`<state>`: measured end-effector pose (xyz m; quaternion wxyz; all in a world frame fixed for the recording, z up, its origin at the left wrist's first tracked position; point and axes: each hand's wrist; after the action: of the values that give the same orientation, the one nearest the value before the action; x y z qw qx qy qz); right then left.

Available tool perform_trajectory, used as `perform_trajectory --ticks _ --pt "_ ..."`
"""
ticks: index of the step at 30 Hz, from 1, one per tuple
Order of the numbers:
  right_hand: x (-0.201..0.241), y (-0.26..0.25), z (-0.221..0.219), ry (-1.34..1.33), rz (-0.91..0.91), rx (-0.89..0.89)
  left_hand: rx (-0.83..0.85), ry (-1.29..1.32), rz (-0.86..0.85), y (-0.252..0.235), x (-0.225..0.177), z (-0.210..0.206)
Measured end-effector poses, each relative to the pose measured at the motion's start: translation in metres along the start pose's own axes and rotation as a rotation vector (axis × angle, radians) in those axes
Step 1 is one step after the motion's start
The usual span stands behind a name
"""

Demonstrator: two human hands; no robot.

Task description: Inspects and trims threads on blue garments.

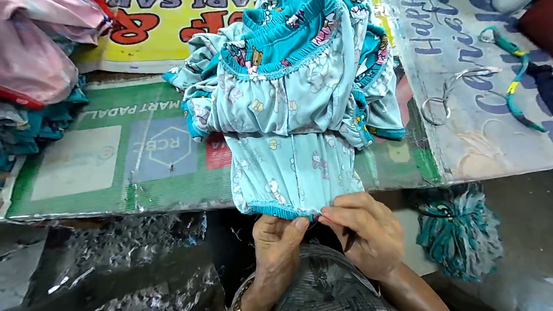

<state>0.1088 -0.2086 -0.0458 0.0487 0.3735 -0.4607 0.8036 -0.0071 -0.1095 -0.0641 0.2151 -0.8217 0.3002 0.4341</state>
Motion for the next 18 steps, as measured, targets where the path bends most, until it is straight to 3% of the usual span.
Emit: perform_trajectory --ticks 7,14,18 --pt "0.016 0.013 0.005 0.195 0.113 0.086 -0.072 0.095 0.061 0.005 -0.003 -0.006" --pt "0.027 0.010 0.018 0.264 -0.153 0.211 -0.136 0.179 0.118 0.002 -0.006 -0.004" --pt "0.023 0.005 0.019 0.227 -0.155 0.172 -0.134 0.213 0.123 0.002 -0.007 -0.005"
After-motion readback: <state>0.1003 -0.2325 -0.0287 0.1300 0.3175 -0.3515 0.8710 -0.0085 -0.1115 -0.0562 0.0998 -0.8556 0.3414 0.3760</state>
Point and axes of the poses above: each hand's wrist, its own y-axis away from the middle knuckle, its own z-axis out of the back of the hand, x = y × z, and after that the axes turned 10 degrees about -y, right-handed
